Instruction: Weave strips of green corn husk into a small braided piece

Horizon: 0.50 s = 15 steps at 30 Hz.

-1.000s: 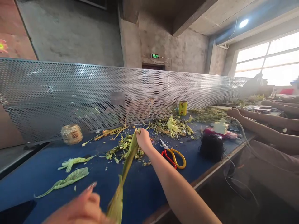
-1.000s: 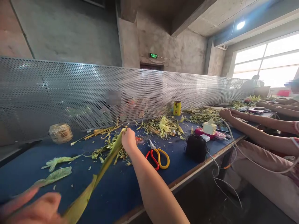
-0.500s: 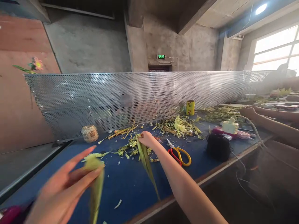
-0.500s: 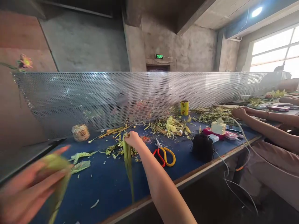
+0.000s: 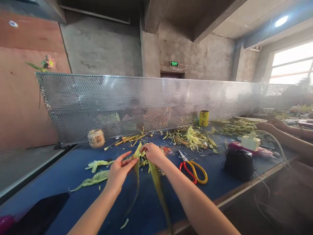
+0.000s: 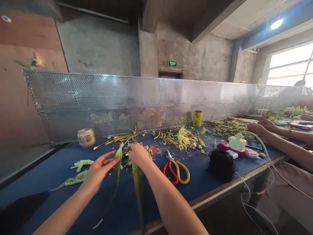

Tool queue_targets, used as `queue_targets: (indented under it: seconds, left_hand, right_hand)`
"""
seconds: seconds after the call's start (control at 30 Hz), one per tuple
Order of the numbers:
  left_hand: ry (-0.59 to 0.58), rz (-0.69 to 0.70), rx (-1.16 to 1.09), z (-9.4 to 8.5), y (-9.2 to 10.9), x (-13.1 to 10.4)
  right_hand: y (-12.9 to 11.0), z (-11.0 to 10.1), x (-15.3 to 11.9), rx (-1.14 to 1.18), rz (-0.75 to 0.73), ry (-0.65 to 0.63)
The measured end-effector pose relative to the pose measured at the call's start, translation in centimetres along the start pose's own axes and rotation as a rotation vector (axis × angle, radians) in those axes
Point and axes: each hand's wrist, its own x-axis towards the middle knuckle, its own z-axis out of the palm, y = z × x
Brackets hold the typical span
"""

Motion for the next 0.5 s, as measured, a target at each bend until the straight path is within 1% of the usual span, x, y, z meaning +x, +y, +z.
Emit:
queue_targets:
  seconds: [0.13, 0.27, 0.33, 0.4, 0.47, 0.5]
  left_hand:
    - [0.035, -0.051, 0.032, -0.4, -0.9, 0.2]
    - [0.043, -0.091, -0.033, -0.1, -1.2, 0.4]
    - [0.028, -0.103, -0.096, 0.0, -1.2, 0.6]
    - [0.012, -0.111, -0.149, 0.0, -1.2, 0.6]
    - [0.020, -0.108, -0.166, -0.1, -1.1, 0.7]
    - [0.028, -0.103, -0.161, -0.2, -1.1, 0.8]
  right_hand:
    - [-0.5, 0.6, -0.1, -0.021, 0.026, 0.023]
    - [-0.3, 1.0, 0.1, -0.038, 0.062, 0.046]
    - [-0.2, 0.8, 0.1, -0.056, 0.098, 0.079]
    - [-0.2, 0.4, 0.1, -0.073, 0.121, 0.159]
    - [-0.5, -0.2, -0.1, -0.044, 0.061, 0.232]
    - [-0.8, -0.4, -0.2, -0.006, -0.001, 0.238]
